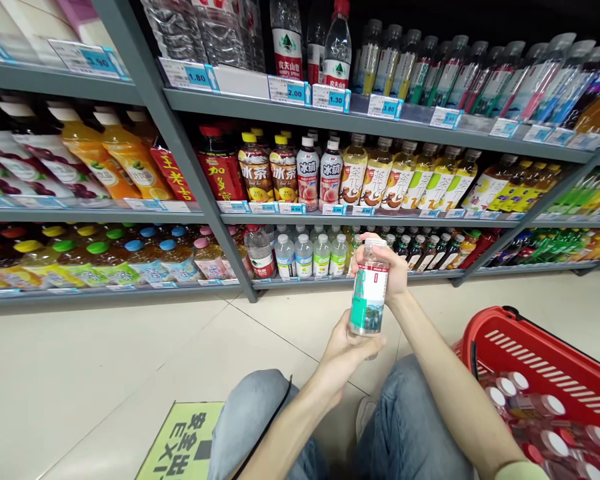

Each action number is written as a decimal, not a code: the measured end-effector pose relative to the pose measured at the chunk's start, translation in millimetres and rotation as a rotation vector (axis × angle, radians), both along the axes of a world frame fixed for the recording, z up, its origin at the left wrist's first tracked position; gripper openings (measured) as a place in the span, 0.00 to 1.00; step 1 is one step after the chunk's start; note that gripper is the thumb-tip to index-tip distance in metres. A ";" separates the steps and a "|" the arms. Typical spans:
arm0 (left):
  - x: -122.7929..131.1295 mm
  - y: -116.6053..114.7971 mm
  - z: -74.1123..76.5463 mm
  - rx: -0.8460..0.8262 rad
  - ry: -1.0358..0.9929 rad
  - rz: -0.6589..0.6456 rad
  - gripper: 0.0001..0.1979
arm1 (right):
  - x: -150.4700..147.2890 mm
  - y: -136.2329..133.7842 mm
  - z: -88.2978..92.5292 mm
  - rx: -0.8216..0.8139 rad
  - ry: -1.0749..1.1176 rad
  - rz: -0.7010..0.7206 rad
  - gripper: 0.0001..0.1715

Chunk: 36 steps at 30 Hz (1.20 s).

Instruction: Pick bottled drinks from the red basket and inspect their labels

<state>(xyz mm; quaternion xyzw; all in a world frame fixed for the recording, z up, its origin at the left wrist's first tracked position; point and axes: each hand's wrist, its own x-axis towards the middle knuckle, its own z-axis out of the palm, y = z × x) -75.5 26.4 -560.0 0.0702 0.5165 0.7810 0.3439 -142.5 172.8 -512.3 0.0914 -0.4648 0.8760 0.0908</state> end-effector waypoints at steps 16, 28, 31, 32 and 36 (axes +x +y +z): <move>-3.8 1.8 -3.5 -0.007 0.094 0.248 0.33 | -3.3 0.3 2.1 -0.008 -0.035 -0.258 0.18; 12.3 10.8 -11.3 0.109 -0.203 0.039 0.22 | -4.7 5.5 -8.1 0.105 -0.021 0.131 0.18; 11.4 8.6 -10.7 0.139 -0.248 -0.025 0.21 | -3.5 2.9 -8.2 0.121 0.024 0.098 0.16; 10.7 7.9 -10.5 0.137 -0.251 -0.036 0.22 | -2.9 1.8 -8.1 0.135 0.033 0.078 0.15; 7.6 6.2 -12.1 0.106 -0.243 -0.056 0.23 | -0.4 -2.2 -7.9 0.199 0.051 0.029 0.13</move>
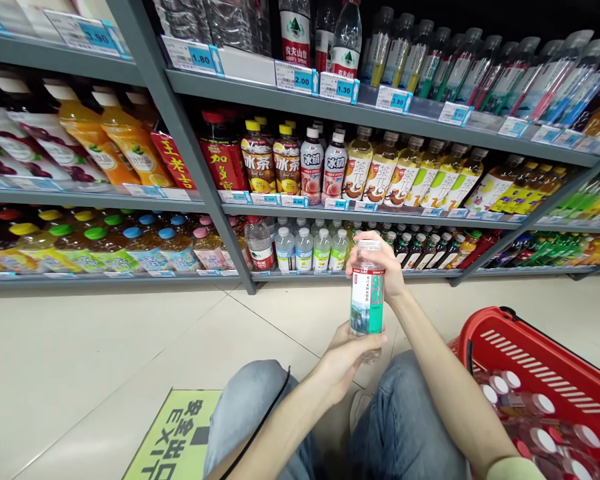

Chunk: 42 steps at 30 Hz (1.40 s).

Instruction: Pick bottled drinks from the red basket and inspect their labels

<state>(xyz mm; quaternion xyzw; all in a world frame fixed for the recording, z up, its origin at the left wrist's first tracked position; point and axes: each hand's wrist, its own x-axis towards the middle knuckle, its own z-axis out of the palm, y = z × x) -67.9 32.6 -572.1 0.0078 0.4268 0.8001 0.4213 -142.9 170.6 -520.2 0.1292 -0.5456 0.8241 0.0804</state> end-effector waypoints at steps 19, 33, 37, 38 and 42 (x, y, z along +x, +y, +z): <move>-0.5 -0.3 1.8 -0.043 -0.077 0.030 0.22 | -5.3 -0.6 -4.1 0.080 -0.066 -0.054 0.14; 0.5 -0.7 2.1 -0.039 -0.083 0.050 0.20 | -3.1 -3.3 -0.6 0.096 -0.072 -0.063 0.14; -0.3 -0.4 3.0 -0.027 -0.074 0.047 0.20 | -2.1 -3.7 0.3 0.088 -0.088 -0.081 0.14; -0.3 -0.2 3.4 -0.026 -0.071 0.045 0.20 | -1.8 -3.7 0.3 0.086 -0.082 -0.085 0.14; 0.1 0.5 4.1 -0.039 -0.056 0.038 0.19 | -2.0 -3.2 -0.1 0.083 -0.059 -0.093 0.13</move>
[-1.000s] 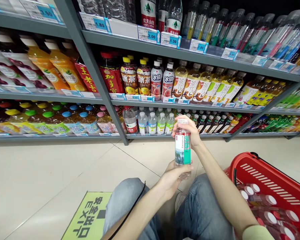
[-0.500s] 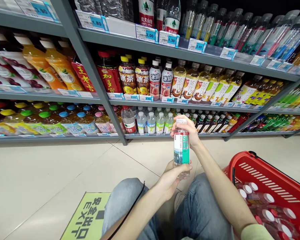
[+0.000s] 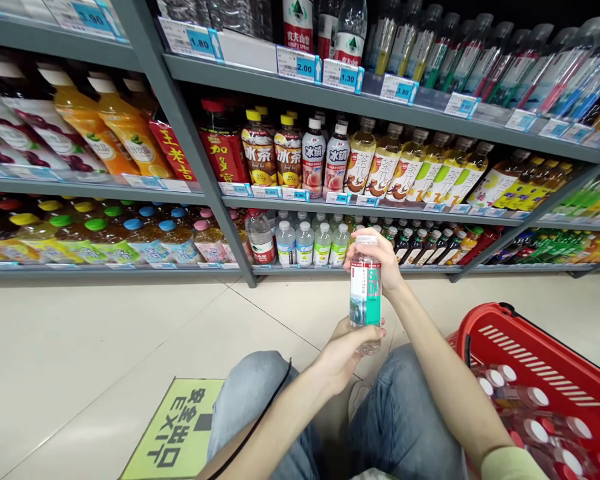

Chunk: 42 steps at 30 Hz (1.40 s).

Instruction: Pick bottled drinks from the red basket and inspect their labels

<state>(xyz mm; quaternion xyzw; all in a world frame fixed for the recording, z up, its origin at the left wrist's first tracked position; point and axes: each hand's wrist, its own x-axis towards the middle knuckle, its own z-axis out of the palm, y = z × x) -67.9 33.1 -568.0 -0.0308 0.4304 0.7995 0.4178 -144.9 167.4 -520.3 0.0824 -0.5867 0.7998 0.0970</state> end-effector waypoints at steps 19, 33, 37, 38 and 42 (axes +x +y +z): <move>-3.9 -3.9 1.7 0.015 0.037 0.021 0.16 | -0.1 -0.3 3.4 -0.062 -0.029 -0.120 0.15; -6.8 -4.8 13.0 -0.106 0.387 0.279 0.40 | -7.9 18.7 6.1 -0.272 0.004 -0.420 0.18; -8.1 -5.2 11.8 -0.118 0.448 0.269 0.35 | -10.9 21.8 2.2 -0.281 -0.003 -0.406 0.19; -8.0 -5.1 11.4 -0.125 0.446 0.260 0.35 | -10.7 21.0 1.6 -0.273 -0.009 -0.386 0.19; -6.8 -4.3 11.1 -0.148 0.412 0.219 0.36 | -8.1 18.6 2.3 -0.268 -0.030 -0.299 0.19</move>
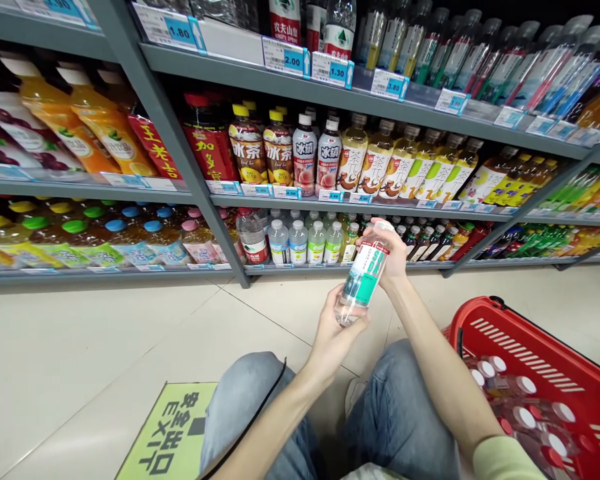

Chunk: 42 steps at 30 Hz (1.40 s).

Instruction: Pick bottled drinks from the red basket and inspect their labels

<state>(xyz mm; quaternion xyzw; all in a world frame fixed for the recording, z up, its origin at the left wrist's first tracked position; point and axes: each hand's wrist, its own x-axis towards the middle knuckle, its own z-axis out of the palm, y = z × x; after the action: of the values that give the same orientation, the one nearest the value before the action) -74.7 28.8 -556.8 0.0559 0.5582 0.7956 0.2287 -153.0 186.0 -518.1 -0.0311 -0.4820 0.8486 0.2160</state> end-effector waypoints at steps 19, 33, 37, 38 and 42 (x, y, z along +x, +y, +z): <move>5.9 0.5 -1.9 0.295 -0.310 -0.176 0.20 | 6.6 3.7 1.8 0.040 0.135 0.249 0.18; 5.2 3.2 -8.5 0.236 -0.331 -0.132 0.20 | 0.2 -2.5 -2.7 0.036 0.049 0.245 0.15; 7.1 4.5 -7.8 0.276 -0.371 -0.084 0.20 | 2.4 -2.8 -1.9 0.054 0.062 0.280 0.16; 7.8 4.6 -7.7 0.302 -0.402 -0.093 0.20 | 3.1 -2.8 -1.4 0.049 0.067 0.299 0.17; 13.3 6.1 -9.0 0.498 -0.545 -0.232 0.25 | 6.6 -4.1 1.7 -0.017 0.092 0.344 0.20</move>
<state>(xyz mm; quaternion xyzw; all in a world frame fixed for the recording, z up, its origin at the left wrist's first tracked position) -61.4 34.9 -565.8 -0.0411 0.2566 0.8613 0.4366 -146.3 181.9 -516.4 0.0887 -0.4627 0.8775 0.0893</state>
